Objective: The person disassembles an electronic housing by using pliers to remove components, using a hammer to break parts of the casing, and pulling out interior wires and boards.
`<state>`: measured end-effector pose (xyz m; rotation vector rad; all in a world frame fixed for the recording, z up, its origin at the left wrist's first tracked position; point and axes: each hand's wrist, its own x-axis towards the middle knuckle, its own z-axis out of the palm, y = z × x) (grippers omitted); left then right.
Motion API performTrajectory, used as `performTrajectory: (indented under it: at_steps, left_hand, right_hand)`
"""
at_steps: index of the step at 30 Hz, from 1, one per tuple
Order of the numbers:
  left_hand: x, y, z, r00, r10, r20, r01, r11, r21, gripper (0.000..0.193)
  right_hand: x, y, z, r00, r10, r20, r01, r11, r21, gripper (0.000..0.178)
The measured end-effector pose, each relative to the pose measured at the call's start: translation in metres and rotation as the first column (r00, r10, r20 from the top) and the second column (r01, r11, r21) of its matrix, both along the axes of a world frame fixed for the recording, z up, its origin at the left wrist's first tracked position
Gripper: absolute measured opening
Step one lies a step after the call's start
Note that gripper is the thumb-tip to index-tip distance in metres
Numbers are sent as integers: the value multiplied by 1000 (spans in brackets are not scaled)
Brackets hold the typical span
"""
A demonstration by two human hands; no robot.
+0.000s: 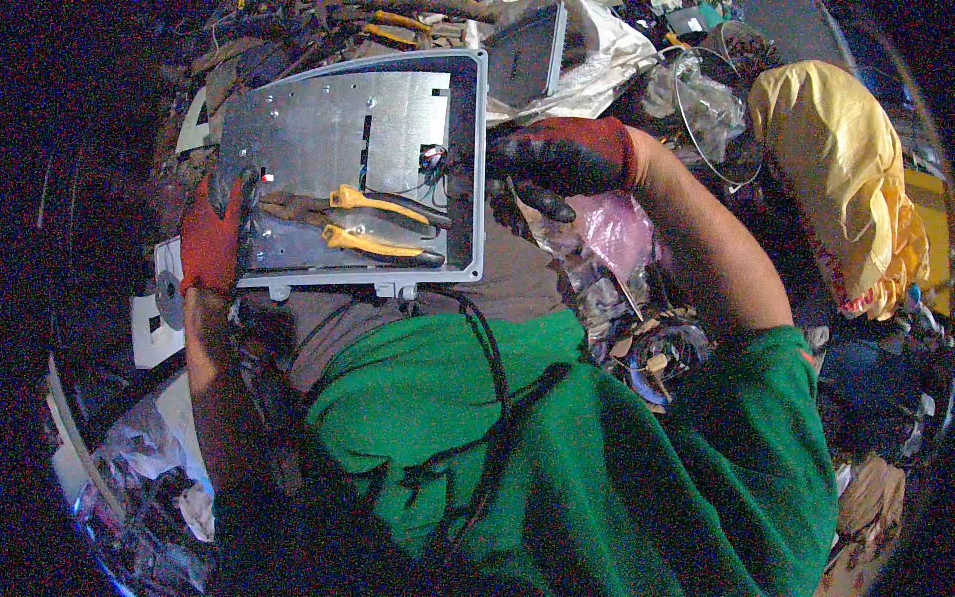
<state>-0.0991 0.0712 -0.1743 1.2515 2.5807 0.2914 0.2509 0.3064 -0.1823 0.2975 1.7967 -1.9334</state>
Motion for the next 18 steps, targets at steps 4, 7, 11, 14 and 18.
performTrajectory:
  at_steps: [4, 7, 11, 14, 18]
  left_hand:
    - [-3, 2, -5, 997, -13, -70, 11, 999, -34, 67]
    - [-6, -5, -10, 995, 11, -95, -10, 1000, 4, 67]
    - [3, 5, -2, 999, -10, -37, 8, 999, -51, 68]
    - [-5, 0, -8, 996, -63, -67, 63, 998, 1, 67]
    - [-18, 5, -23, 971, -158, -178, 168, 985, 41, 66]
  right_hand:
    - [12, 13, -28, 810, 374, -452, 64, 710, 701, 41]
    - [10, -17, 5, 900, -378, 218, 381, 924, 28, 45]
    - [15, -12, -8, 950, -297, 94, 249, 905, 344, 43]
    - [-28, 25, -14, 675, 469, -569, -485, 864, 137, 30]
    - [-29, 25, -49, 725, 561, -400, -667, 717, -203, 29]
